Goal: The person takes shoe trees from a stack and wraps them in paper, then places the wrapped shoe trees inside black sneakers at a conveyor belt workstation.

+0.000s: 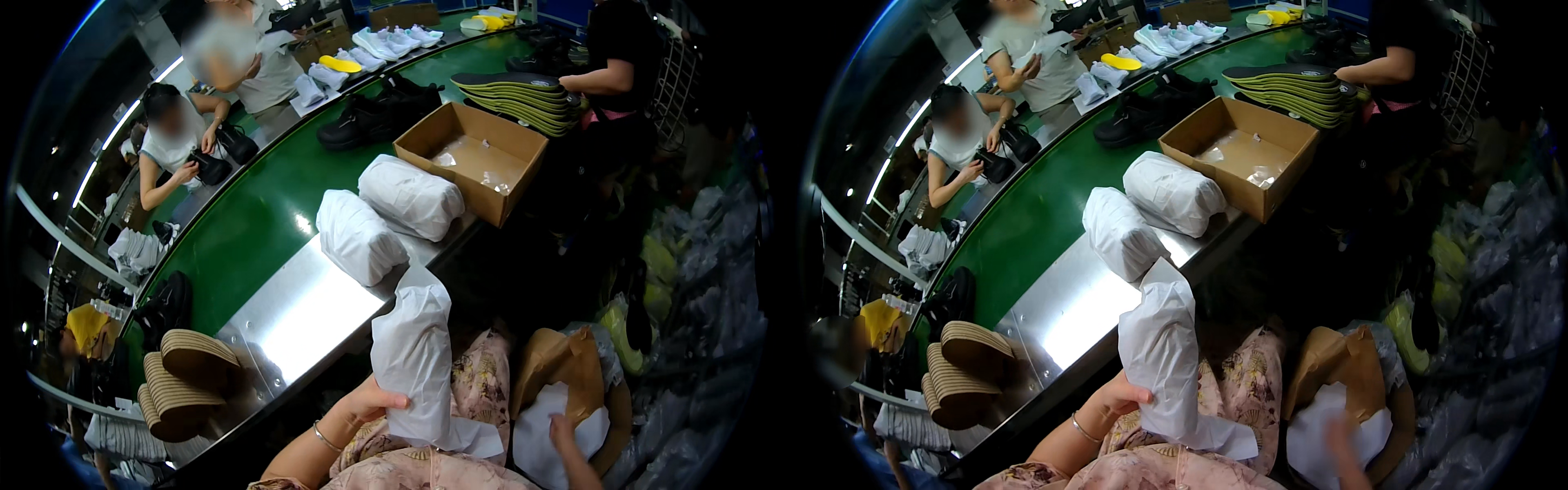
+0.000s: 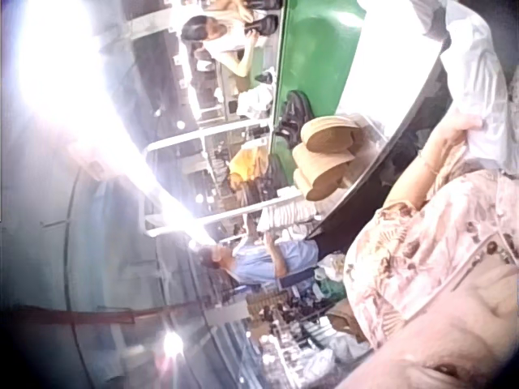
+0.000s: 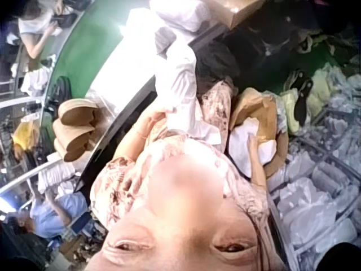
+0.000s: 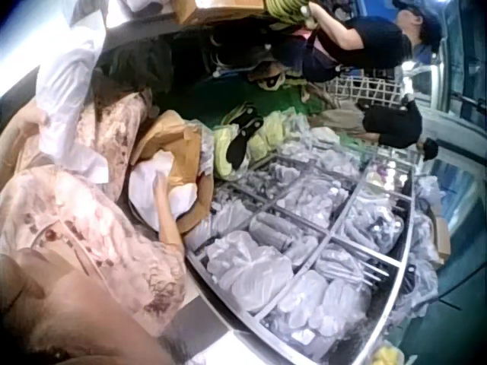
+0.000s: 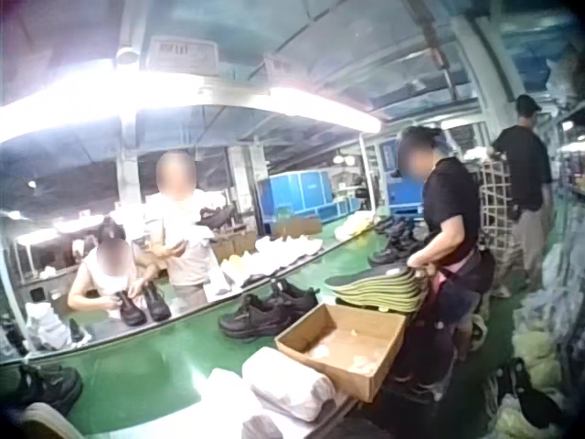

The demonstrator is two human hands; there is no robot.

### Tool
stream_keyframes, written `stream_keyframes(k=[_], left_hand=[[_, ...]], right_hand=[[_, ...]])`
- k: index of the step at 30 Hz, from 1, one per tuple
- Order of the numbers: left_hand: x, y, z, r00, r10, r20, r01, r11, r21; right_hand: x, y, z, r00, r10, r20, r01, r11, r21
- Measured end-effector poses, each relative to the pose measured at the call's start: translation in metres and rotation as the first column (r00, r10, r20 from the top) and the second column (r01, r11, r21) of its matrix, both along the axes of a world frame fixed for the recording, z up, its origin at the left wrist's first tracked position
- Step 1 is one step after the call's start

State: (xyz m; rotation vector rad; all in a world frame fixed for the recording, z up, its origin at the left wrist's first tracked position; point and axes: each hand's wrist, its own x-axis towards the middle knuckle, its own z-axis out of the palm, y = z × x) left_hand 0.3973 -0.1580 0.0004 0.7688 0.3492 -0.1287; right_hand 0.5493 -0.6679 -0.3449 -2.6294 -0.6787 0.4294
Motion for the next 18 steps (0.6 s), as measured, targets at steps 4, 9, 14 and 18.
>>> stream_keyframes(k=[4, 9, 14, 18], left_hand=[[-0.006, -0.011, 0.005, 0.997, 0.033, -0.065, -0.026, 0.995, 0.094], [0.0, -0.036, 0.019, 0.994, 0.049, -0.095, -0.032, 0.985, 0.169], [0.008, -0.048, 0.023, 0.998, 0.035, -0.059, -0.024, 0.983, 0.181], [0.007, -0.05, 0.03, 0.999, 0.044, -0.013, -0.041, 0.982, 0.186]], right_hand=[[-0.048, 0.048, 0.053, 0.97, -0.222, 0.1, 0.242, 0.925, -0.294], [-0.063, 0.036, 0.006, 0.968, -0.149, 0.201, 0.161, 0.986, -0.042], [-0.06, 0.031, -0.03, 0.926, -0.346, 0.153, 0.318, 0.931, 0.179], [-0.055, 0.033, -0.015, 0.906, -0.346, 0.243, 0.312, 0.935, 0.168]])
